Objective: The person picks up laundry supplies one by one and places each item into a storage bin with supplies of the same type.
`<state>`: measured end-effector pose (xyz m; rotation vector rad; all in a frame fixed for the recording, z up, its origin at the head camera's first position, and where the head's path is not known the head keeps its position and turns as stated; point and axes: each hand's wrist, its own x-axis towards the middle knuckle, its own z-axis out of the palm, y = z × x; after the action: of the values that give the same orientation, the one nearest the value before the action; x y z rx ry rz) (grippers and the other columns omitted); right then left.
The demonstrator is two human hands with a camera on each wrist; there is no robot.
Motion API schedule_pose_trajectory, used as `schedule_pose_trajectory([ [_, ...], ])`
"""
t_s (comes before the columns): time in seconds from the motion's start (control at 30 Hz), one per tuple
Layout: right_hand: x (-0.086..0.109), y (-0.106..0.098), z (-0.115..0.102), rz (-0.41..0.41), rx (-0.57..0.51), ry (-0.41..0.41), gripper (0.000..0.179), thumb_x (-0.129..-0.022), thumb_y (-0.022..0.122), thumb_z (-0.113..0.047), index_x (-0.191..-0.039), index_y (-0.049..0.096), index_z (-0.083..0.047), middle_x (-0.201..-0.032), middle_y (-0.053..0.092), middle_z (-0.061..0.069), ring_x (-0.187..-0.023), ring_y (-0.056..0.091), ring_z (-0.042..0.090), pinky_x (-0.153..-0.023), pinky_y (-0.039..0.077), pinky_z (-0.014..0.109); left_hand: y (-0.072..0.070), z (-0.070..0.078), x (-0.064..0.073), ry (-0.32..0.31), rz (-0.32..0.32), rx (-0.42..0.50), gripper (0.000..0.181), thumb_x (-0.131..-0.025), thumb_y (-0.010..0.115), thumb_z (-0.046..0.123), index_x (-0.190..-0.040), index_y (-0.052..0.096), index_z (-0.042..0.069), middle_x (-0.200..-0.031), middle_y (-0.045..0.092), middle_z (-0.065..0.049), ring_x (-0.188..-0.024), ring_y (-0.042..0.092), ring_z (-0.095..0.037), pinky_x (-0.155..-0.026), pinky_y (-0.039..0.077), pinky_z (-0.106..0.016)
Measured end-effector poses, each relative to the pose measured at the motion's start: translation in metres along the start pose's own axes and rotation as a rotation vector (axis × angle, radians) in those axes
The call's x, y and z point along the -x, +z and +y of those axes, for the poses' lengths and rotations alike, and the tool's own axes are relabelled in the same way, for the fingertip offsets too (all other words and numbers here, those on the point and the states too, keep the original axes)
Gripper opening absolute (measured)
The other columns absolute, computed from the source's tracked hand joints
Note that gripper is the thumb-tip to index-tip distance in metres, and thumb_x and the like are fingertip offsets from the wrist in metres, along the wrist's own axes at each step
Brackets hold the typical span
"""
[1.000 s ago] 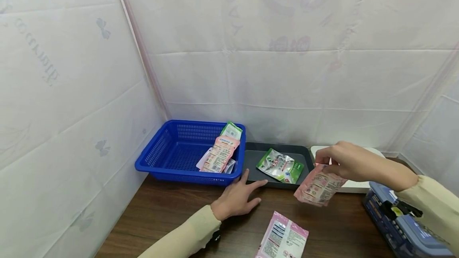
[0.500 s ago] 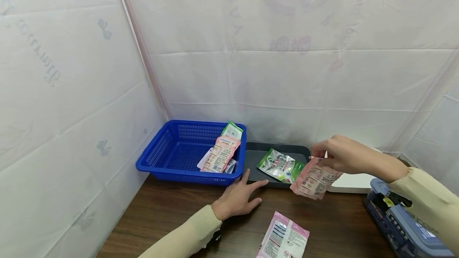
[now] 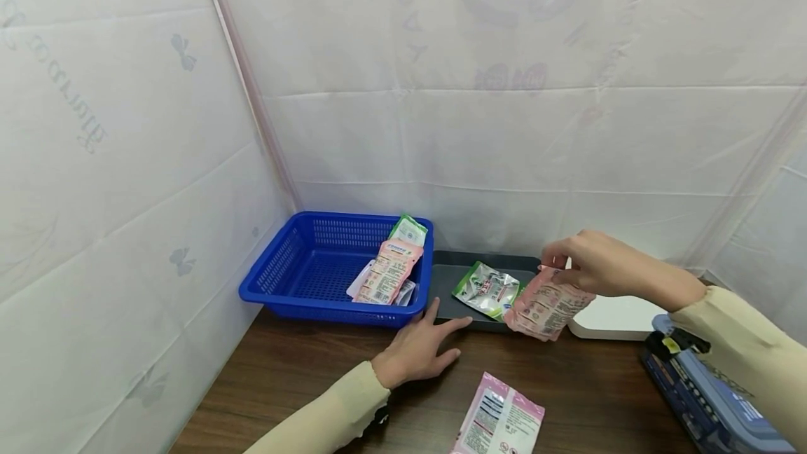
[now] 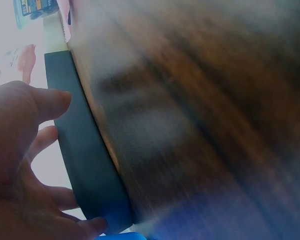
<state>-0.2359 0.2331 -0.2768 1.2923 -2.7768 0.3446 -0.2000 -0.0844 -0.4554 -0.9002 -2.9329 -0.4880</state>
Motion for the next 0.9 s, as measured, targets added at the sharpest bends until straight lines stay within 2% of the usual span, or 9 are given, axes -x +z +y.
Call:
schedule_pose_trajectory([
  [0.17,-0.003,-0.002,0.001,0.015,-0.003,0.006,0.020,-0.086,0.081,-0.003,-0.099,0.074,-0.017,-0.088,0.074,-0.006,-0.077,0.068,0.009,-0.060,0.054,0.027,0.000,0.000,-0.001,-0.003,0.002,-0.008,0.055,-0.100,0.067,0.034,-0.152,0.051,0.036,-0.155,0.036,-0.037,-0.126,0.056,-0.053,-0.084,0.059,-0.048],
  [0.33,-0.008,0.000,0.003,0.044,0.002,0.000,0.018,-0.086,0.080,-0.002,-0.097,0.073,-0.015,-0.084,0.073,-0.006,-0.073,0.068,0.008,-0.059,0.054,0.028,0.000,0.001,0.000,-0.004,0.002,-0.004,0.055,-0.100,0.066,0.034,-0.153,0.051,0.036,-0.155,0.036,-0.037,-0.126,0.056,-0.053,-0.085,0.059,-0.050],
  [0.9,-0.028,0.011,0.008,0.121,0.025,0.015,0.018,-0.085,0.079,0.000,-0.096,0.074,-0.013,-0.082,0.074,0.000,-0.070,0.069,0.014,-0.058,0.055,0.033,-0.001,0.001,0.000,-0.014,-0.016,0.014,0.055,-0.101,0.066,0.035,-0.153,0.049,0.036,-0.156,0.034,-0.036,-0.124,0.057,-0.054,-0.077,0.061,-0.046],
])
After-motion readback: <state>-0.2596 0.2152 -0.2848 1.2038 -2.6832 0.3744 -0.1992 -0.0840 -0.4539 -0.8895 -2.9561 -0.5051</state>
